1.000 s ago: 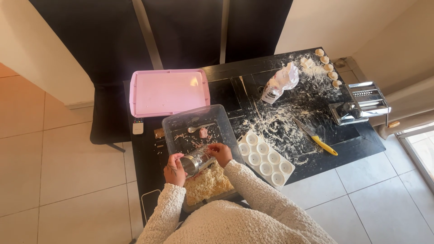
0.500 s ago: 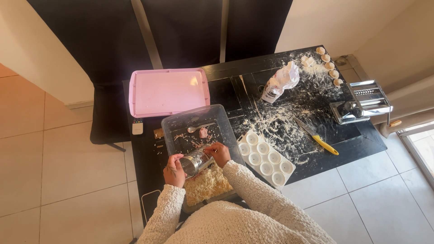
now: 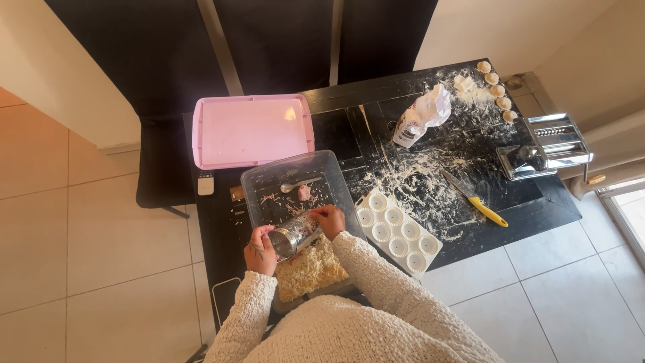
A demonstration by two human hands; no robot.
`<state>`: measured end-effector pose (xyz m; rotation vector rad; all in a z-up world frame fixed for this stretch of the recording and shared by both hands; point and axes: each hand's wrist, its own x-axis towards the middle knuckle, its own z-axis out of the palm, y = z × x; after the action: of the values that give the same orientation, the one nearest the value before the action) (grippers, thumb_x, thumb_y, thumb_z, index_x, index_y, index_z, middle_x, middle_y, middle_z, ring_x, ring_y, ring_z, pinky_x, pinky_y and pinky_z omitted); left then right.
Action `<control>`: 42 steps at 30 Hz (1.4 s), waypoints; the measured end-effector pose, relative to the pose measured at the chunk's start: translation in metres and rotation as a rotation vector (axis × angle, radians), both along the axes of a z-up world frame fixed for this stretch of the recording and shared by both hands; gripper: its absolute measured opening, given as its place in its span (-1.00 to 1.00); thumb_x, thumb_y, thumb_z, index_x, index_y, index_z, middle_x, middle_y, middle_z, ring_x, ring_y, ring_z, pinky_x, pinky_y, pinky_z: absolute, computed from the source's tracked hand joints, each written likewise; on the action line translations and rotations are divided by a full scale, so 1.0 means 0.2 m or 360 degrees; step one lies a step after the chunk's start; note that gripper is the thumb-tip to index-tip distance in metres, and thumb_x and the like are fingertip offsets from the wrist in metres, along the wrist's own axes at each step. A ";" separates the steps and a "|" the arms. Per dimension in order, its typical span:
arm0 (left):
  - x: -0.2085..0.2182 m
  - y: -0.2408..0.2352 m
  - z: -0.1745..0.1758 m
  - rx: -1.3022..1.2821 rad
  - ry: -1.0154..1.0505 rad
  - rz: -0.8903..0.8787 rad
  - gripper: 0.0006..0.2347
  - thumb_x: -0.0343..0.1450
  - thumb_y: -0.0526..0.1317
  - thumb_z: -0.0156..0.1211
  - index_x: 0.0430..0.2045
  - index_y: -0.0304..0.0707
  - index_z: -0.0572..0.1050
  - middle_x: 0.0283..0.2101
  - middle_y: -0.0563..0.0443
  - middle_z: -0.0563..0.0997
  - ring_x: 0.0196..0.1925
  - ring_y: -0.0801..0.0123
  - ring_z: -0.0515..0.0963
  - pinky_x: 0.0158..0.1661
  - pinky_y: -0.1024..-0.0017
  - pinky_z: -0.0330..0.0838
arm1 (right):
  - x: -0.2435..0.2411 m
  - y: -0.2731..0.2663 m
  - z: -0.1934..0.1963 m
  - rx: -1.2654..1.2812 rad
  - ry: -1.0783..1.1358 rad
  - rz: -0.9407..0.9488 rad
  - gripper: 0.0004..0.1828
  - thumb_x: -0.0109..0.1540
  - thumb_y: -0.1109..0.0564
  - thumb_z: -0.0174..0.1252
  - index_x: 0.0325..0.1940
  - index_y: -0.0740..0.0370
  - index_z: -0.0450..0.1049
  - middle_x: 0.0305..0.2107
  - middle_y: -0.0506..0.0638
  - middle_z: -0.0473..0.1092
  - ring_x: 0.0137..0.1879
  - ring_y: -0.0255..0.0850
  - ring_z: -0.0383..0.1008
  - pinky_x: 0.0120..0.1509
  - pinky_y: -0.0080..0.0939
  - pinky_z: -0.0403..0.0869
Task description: Grating a block of food into a plastic container using a manual grater.
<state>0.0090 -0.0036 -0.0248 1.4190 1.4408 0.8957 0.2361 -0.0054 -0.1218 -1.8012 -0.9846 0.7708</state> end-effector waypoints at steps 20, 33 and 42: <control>-0.01 -0.02 -0.01 0.0029 0.0049 -0.0001 -0.84 0.52 -0.35 -0.11 -0.16 -0.23 0.48 -0.13 -0.01 0.70 -0.64 0.34 0.62 -0.59 0.41 0.51 | -0.05 -0.03 0.05 0.0079 0.0017 0.0093 -0.84 0.14 0.16 0.40 -0.21 0.24 0.68 -0.35 0.04 0.59 -0.27 -0.24 0.61 -0.14 -0.26 0.57; 0.00 -0.01 -0.02 0.0096 0.0021 0.0031 -0.85 0.53 -0.34 -0.11 -0.17 -0.24 0.47 -0.16 -0.01 0.70 -0.65 0.32 0.62 -0.59 0.39 0.51 | -0.02 -0.04 0.04 0.0297 -0.0285 0.0167 -0.85 0.14 0.18 0.40 -0.24 0.28 0.67 -0.35 0.12 0.56 -0.27 -0.16 0.61 -0.15 -0.20 0.57; 0.00 -0.01 0.00 0.0044 0.0019 0.0015 -0.85 0.53 -0.34 -0.11 -0.16 -0.23 0.46 -0.16 0.01 0.71 -0.66 0.32 0.60 -0.56 0.38 0.51 | 0.00 -0.04 0.15 0.0021 -0.0099 0.0414 -0.86 0.18 0.10 0.36 -0.22 0.17 0.69 -0.37 -0.04 0.62 -0.29 -0.23 0.64 -0.15 -0.24 0.59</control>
<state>0.0096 -0.0061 -0.0249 1.4413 1.4503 0.9181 0.2368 -0.0132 -0.0923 -1.7142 -1.2793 0.8675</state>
